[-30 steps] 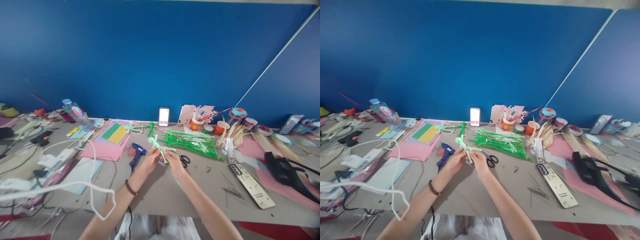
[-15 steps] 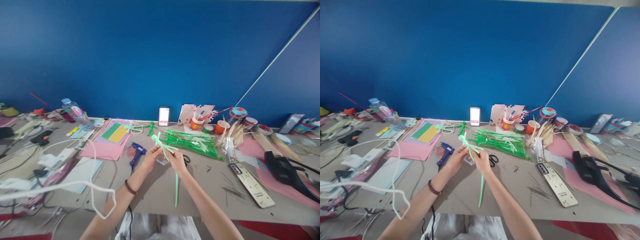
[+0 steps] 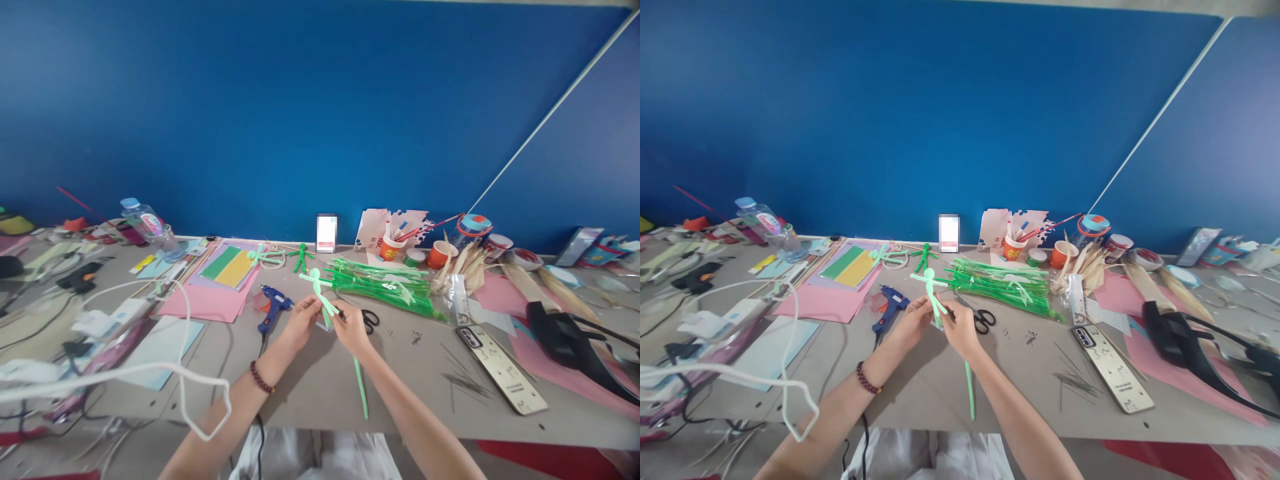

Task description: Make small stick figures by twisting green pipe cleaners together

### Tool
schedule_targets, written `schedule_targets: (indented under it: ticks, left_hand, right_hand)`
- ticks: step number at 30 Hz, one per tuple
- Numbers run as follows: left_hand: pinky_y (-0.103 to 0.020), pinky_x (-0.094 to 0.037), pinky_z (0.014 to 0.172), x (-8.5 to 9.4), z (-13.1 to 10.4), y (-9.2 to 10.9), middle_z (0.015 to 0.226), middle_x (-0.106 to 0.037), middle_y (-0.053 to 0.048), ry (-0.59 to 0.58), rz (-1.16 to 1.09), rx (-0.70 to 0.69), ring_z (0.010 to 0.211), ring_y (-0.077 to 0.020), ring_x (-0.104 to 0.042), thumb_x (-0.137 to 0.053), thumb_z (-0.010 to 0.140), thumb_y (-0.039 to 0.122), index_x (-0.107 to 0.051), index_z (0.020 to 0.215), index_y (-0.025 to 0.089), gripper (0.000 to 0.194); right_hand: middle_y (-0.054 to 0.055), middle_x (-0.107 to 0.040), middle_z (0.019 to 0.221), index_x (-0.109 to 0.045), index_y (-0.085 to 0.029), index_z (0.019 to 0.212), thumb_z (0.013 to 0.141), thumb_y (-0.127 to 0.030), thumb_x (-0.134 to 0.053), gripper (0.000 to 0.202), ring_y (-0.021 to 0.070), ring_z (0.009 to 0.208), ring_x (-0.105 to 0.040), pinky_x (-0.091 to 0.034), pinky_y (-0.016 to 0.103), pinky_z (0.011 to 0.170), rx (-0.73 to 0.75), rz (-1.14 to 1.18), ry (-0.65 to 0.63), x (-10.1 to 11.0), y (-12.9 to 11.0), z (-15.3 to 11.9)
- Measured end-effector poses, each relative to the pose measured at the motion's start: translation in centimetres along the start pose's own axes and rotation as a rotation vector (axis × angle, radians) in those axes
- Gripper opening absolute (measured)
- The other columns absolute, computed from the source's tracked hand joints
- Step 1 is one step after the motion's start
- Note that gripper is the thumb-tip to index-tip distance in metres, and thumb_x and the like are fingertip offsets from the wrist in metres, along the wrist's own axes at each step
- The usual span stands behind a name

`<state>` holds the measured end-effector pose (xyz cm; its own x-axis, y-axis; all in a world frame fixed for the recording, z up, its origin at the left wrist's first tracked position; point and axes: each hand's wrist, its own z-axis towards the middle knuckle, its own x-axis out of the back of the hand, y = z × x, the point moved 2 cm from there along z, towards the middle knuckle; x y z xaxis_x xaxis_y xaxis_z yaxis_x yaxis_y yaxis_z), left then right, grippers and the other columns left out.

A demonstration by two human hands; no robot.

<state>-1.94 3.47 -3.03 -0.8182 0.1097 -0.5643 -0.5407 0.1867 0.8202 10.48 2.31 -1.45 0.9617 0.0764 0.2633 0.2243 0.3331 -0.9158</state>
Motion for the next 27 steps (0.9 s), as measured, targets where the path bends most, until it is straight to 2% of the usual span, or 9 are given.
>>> schedule_targets:
  ticks: [3, 6, 10, 14, 16, 18, 20, 23, 27]
  left_hand:
    - [-0.021, -0.037, 0.051, -0.1, -0.2, 0.0, 0.059, -0.052, 0.002, -0.023, -0.042, 0.05, 0.051, -0.0076, -0.043, -0.075, 0.063, 0.032, -0.065, 0.079, 0.014, 0.026]
    - [-0.023, -0.037, 0.049, -0.7, -0.5, 0.4, 0.06, -0.053, 0.001, -0.073, -0.061, 0.109, 0.05, -0.0083, -0.043, -0.075, 0.061, 0.035, -0.066, 0.081, 0.015, 0.03]
    - [-0.026, -0.04, 0.053, -1.4, -0.9, 0.9, 0.06, -0.054, 0.0, -0.069, -0.029, 0.124, 0.053, -0.0114, -0.048, -0.074, 0.06, 0.037, -0.065, 0.073, 0.018, 0.025]
    - [-0.028, -0.043, 0.058, -1.7, -1.1, 0.9, 0.062, -0.057, -0.003, -0.101, -0.002, 0.105, 0.062, -0.0162, -0.055, -0.074, 0.061, 0.039, -0.064, 0.068, 0.019, 0.023]
    - [-0.028, -0.043, 0.058, -1.7, -1.0, 0.9, 0.062, -0.057, -0.003, -0.136, -0.014, 0.108, 0.062, -0.0164, -0.056, -0.072, 0.063, 0.042, -0.067, 0.075, 0.019, 0.027]
    - [-0.027, -0.043, 0.058, -1.7, -0.8, 0.8, 0.061, -0.057, -0.003, -0.155, -0.02, 0.115, 0.062, -0.0161, -0.056, -0.07, 0.064, 0.043, -0.068, 0.083, 0.017, 0.032]
    - [-0.027, -0.043, 0.06, -1.6, -0.5, 0.7, 0.065, -0.059, -0.004, -0.126, -0.016, 0.1, 0.066, -0.0166, -0.057, -0.07, 0.064, 0.042, -0.069, 0.083, 0.017, 0.032]
    - [-0.029, -0.045, 0.067, -1.4, -0.3, 0.6, 0.077, -0.064, -0.006, -0.042, 0.041, 0.031, 0.077, -0.0194, -0.057, -0.071, 0.064, 0.04, -0.069, 0.078, 0.018, 0.026]
    - [-0.031, -0.044, 0.076, -1.1, -0.5, 0.3, 0.082, -0.064, -0.005, 0.013, 0.169, -0.085, 0.083, -0.0198, -0.056, -0.072, 0.066, 0.032, -0.069, 0.081, 0.02, 0.02]
  right_hand:
    - [0.001, -0.058, 0.056, -0.065, -0.017, 0.07, 0.077, -0.051, -0.057, 0.036, 0.0088, 0.042, -0.04, -0.03, 0.022, 0.041, -0.223, 0.326, -0.08, -0.7, 0.5, 0.3]
    - [-0.002, -0.054, 0.052, -0.059, -0.015, 0.065, 0.073, -0.055, -0.062, 0.041, 0.0043, 0.036, -0.029, -0.02, 0.02, 0.037, -0.396, 0.629, -0.183, -1.4, 0.9, 0.2]
    - [-0.008, -0.043, 0.047, -0.052, -0.017, 0.065, 0.072, -0.051, -0.067, 0.037, 0.0016, 0.032, -0.018, -0.015, 0.02, 0.036, -0.509, 0.927, -0.331, -2.2, 0.4, -0.4]
    - [-0.011, -0.042, 0.048, -0.052, -0.019, 0.074, 0.071, -0.049, -0.068, 0.035, 0.0013, 0.032, -0.011, -0.011, 0.02, 0.035, -0.542, 1.022, -0.344, -2.6, 0.2, -0.8]
    - [-0.009, -0.045, 0.049, -0.052, -0.019, 0.073, 0.07, -0.051, -0.068, 0.036, 0.0014, 0.032, -0.012, -0.012, 0.02, 0.035, -0.518, 0.969, -0.305, -2.5, 0.5, -0.6]
    - [-0.007, -0.048, 0.051, -0.054, -0.018, 0.069, 0.071, -0.053, -0.065, 0.037, 0.0021, 0.033, -0.017, -0.015, 0.02, 0.036, -0.456, 0.812, -0.225, -2.0, 0.8, -0.3]
    - [-0.003, -0.054, 0.055, -0.057, -0.017, 0.068, 0.074, -0.051, -0.062, 0.034, 0.0051, 0.038, -0.031, -0.024, 0.02, 0.039, -0.33, 0.556, -0.105, -1.1, 0.9, 0.1]
    - [0.002, -0.063, 0.068, -0.064, -0.018, 0.073, 0.08, -0.039, -0.056, 0.024, 0.0138, 0.059, -0.054, -0.04, 0.024, 0.056, -0.077, 0.133, 0.064, 0.2, 0.4, 0.4]
    - [0.006, -0.069, 0.084, -0.067, -0.019, 0.085, 0.083, -0.029, -0.049, 0.021, 0.0192, 0.071, -0.061, -0.044, 0.028, 0.065, 0.073, -0.186, 0.125, 0.6, 0.1, 0.1]
